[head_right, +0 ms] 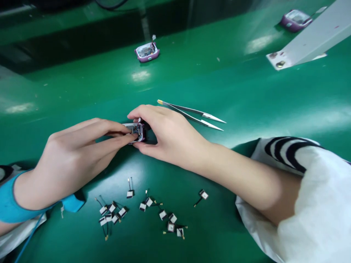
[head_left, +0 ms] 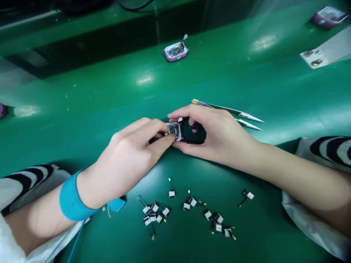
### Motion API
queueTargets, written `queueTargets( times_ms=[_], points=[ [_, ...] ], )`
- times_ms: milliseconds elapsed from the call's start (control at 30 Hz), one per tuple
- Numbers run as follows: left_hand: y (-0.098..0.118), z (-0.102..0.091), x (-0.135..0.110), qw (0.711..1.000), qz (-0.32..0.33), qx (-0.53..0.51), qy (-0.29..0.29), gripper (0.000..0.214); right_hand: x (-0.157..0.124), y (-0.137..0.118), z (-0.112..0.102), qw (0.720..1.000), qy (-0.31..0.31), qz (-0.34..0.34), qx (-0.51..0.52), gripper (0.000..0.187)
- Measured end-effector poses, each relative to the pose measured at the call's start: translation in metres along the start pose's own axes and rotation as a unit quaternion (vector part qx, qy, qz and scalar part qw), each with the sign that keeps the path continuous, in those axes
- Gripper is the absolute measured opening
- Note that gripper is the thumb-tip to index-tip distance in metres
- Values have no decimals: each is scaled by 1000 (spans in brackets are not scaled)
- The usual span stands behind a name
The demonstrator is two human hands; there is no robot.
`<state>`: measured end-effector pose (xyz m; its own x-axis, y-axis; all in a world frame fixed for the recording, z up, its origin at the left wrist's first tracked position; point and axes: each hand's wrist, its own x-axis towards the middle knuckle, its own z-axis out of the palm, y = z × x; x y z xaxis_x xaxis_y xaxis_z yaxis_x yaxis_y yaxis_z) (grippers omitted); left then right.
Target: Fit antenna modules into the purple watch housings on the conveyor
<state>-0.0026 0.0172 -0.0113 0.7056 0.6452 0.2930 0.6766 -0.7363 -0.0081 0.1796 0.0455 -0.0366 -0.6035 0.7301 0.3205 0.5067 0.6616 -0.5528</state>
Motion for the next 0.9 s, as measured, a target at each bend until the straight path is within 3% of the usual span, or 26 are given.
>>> queueTargets(
  times_ms=[500,733,900],
  points=[
    [2,0,2,999,-36,-21,-3,21,1,0,0,1000,1,2,10,31],
    [-1,1,1,1000,5,-2,1,19,-1,1,-1,1000,-5,-2,25,34],
    [-2,0,1,1000,6,-6,-10,21,-8,3,-9,996,41,31,77,19]
  ],
)
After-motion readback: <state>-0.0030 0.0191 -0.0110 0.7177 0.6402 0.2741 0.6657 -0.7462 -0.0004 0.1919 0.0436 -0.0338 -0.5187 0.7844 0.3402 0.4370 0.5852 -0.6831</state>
